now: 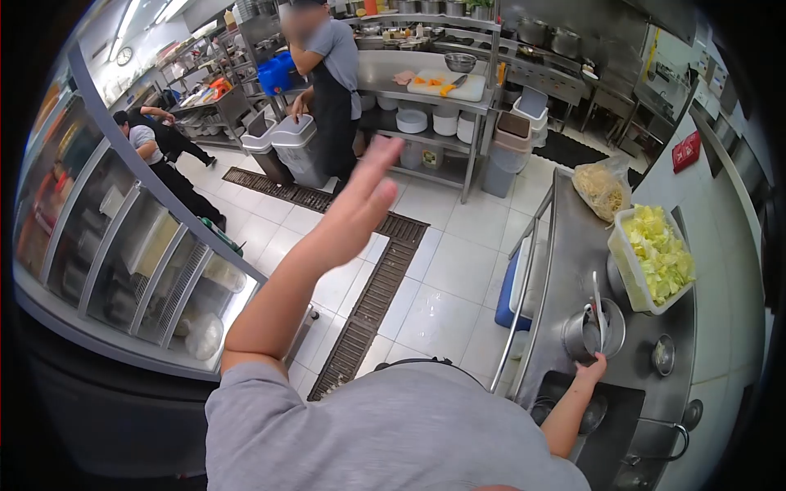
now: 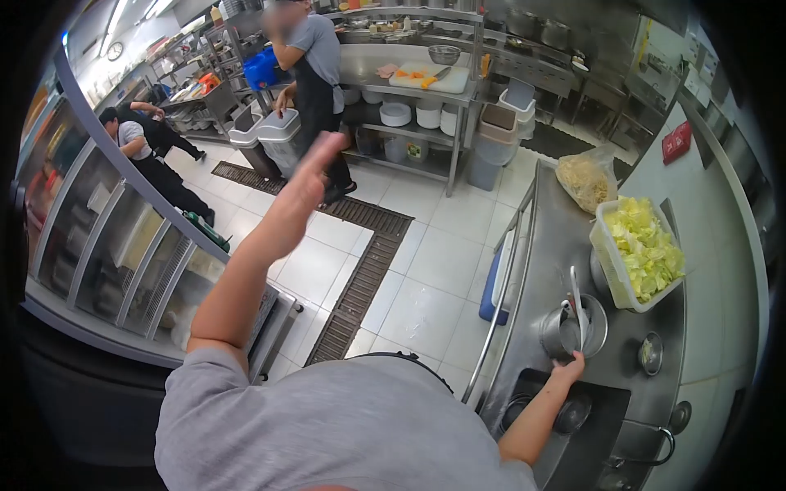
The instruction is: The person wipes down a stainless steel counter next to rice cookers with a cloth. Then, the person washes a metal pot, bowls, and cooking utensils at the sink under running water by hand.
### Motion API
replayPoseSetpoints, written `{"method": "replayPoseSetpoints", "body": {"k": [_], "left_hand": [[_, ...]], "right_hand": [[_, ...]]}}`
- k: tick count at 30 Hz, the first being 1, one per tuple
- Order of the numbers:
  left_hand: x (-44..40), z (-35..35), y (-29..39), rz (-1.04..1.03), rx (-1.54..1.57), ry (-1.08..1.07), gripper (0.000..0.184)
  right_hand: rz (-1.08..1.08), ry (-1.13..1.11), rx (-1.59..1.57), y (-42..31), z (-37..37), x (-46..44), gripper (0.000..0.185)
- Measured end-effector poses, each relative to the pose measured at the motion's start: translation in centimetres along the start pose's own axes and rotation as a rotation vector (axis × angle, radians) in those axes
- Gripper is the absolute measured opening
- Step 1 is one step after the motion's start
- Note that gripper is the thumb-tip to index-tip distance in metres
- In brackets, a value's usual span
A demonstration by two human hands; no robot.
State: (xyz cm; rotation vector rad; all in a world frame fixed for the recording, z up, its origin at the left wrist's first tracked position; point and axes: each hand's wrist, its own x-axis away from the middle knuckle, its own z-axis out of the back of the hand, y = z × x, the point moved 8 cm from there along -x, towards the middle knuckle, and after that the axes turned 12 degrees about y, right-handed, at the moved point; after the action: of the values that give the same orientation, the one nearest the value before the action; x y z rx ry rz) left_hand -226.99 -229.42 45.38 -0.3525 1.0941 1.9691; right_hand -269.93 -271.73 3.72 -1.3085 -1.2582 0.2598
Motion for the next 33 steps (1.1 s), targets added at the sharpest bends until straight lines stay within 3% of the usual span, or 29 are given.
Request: {"method": "replayPoseSetpoints", "body": {"k": [2,3,4,5,7,8,9,10,11,12,14,15,16,18,21,24,25,27,28,29,30,32,33], "left_hand": [[0.7,3.5,0.4,-0.174,-0.564,0.200,0.079],[1.2,5.3,1.5,-0.224,-0.777,0.258,0.079],[1.4,7.0,2.5,-0.276,-0.995,0.297,0.080],[1.4,6.7,2.7,-0.270,-0.677,0.116,0.079],[2.6,4.5,1.7,-0.162,0.060,-0.333,0.080],[2.9,4.1,1.2,-0.124,0.009,-0.382,0.079],[2.1,4.8,0.2,-0.067,-0.115,-0.265,0.077],[1.2,5.9,-1.0,-0.014,-0.236,-0.140,0.074],[0.9,6.0,-2.8,0.138,0.193,-0.250,0.067],[2.4,5.8,-3.6,0.590,0.842,-0.426,0.062],[1.9,8.5,-3.8,-0.023,0.033,-0.254,0.061],[2.5,9.4,-3.1,-0.049,0.277,-0.365,0.062],[4.1,10.1,-3.0,0.298,0.731,-0.510,0.062],[4.5,12.5,-3.1,-0.002,0.181,-0.327,0.063],[6.3,12.9,-5.1,0.060,0.530,-0.494,0.066],[6.7,15.2,-7.4,0.049,-0.012,-0.110,0.071],[7.2,16.0,-7.3,0.018,-0.350,-0.027,0.071],[8.6,15.7,-7.7,0.156,0.261,-0.221,0.072],[9.5,15.5,-7.4,0.225,0.574,-0.321,0.072],[10.1,15.8,-7.7,0.136,0.360,-0.270,0.075],[10.8,15.7,-8.2,0.249,0.503,-0.276,0.079],[12.2,15.7,-8.9,0.472,0.785,-0.279,0.088],[12.3,16.3,-8.9,0.424,0.604,-0.284,0.092]], "right_hand": [[0.656,0.219,0.128,-7.4,-2.1,10.4,0.053],[1.036,-0.038,0.362,-9.9,-6.5,17.0,0.064],[1.316,-0.363,0.369,-11.0,-11.2,26.3,0.067],[1.515,-0.614,0.303,-10.9,-13.7,35.5,0.070],[2.034,-0.855,0.627,-9.4,-16.1,49.9,0.078],[1.610,-1.242,0.683,-7.5,-17.4,52.6,0.083],[1.144,-1.552,0.692,-5.2,-18.1,54.9,0.089],[0.815,-1.614,0.774,-3.2,-18.7,55.8,0.090],[0.484,-1.654,0.837,-1.2,-18.9,56.8,0.092],[0.166,-1.678,0.874,0.3,-18.9,57.9,0.094],[0.607,-1.780,0.888,-1.5,-18.9,61.0,0.092],[0.835,-1.813,0.891,-2.4,-18.3,62.6,0.091],[1.004,-1.785,0.883,-3.4,-17.8,63.9,0.091],[1.310,-1.706,0.872,-4.9,-16.5,65.8,0.090],[1.304,-1.859,0.879,-4.0,-14.6,67.0,0.091],[1.188,-1.860,0.776,-1.7,-13.6,66.2,0.092],[1.162,-1.861,0.726,-0.8,-13.7,66.0,0.092],[1.126,-1.860,0.615,-0.1,-14.6,66.4,0.092],[0.740,-1.901,0.641,0.9,-14.8,66.2,0.095],[0.340,-1.900,0.671,2.4,-14.2,66.0,0.097],[-0.056,-1.850,0.689,3.7,-13.4,66.0,0.100],[-0.238,-1.894,0.640,4.2,-12.4,67.3,0.104],[-0.327,-1.914,0.607,4.4,-12.1,67.9,0.106]]}}
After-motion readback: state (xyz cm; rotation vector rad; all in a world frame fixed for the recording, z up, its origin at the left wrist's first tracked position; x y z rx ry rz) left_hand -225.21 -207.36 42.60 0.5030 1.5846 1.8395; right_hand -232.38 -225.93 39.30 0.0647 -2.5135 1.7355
